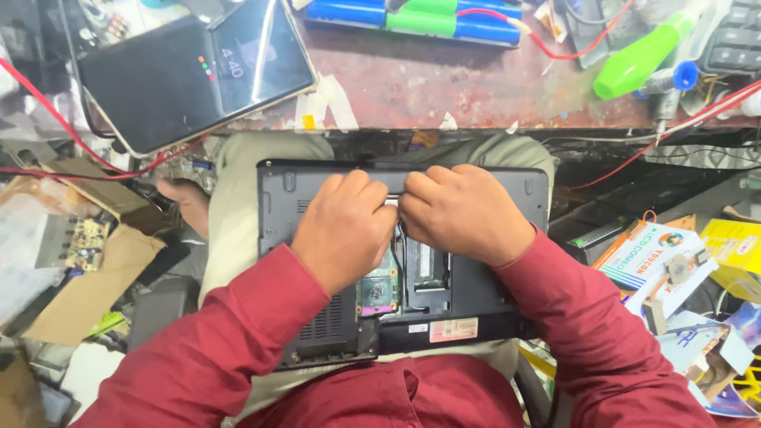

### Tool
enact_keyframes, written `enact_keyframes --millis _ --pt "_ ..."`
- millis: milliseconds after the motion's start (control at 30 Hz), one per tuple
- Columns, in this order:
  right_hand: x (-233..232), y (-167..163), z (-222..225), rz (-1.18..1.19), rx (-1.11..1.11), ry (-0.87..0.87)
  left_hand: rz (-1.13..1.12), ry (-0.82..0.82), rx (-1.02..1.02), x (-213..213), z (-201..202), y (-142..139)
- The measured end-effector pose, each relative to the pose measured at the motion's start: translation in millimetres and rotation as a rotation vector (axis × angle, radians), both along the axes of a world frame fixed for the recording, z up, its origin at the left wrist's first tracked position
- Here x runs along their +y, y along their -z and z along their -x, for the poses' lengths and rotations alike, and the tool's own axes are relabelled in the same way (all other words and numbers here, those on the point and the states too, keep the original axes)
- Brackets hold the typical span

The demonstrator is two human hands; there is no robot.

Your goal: The person works on a laptop resting on their lap in a cluttered repair workshop. They detach the keyboard from the chassis, set it aside, flip the laptop to access the underside, disconnect ribbon cables and remove screws from the motherboard area, lift out the cooling fan and heatsink assembly, and prepare to apply thermal paste from a syringe to the exposed CPU.

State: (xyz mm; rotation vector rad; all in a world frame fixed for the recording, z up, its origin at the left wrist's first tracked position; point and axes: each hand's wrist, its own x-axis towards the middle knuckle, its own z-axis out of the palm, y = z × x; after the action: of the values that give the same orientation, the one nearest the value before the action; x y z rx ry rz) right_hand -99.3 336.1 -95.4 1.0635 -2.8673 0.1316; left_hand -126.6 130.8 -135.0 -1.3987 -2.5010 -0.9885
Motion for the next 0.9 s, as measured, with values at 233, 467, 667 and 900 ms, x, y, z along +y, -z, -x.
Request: enact_keyframes --millis 233,467,667,900 --pt "-1 5 -6 0.113 -0.125 0.18 -0.034 -0.014 -0.04 6 0 2" --pt "16 13 -17 0.212 -0.186 0.211 -0.043 0.013 -0.138 16 4 6" --pt "22 17 -15 0.305 -0.218 0.189 -0.019 0.062 -0.14 19 10 9" --pt "54 -17 -5 0.483 -0.145 0.348 -0.018 0.052 -0.114 23 12 6"
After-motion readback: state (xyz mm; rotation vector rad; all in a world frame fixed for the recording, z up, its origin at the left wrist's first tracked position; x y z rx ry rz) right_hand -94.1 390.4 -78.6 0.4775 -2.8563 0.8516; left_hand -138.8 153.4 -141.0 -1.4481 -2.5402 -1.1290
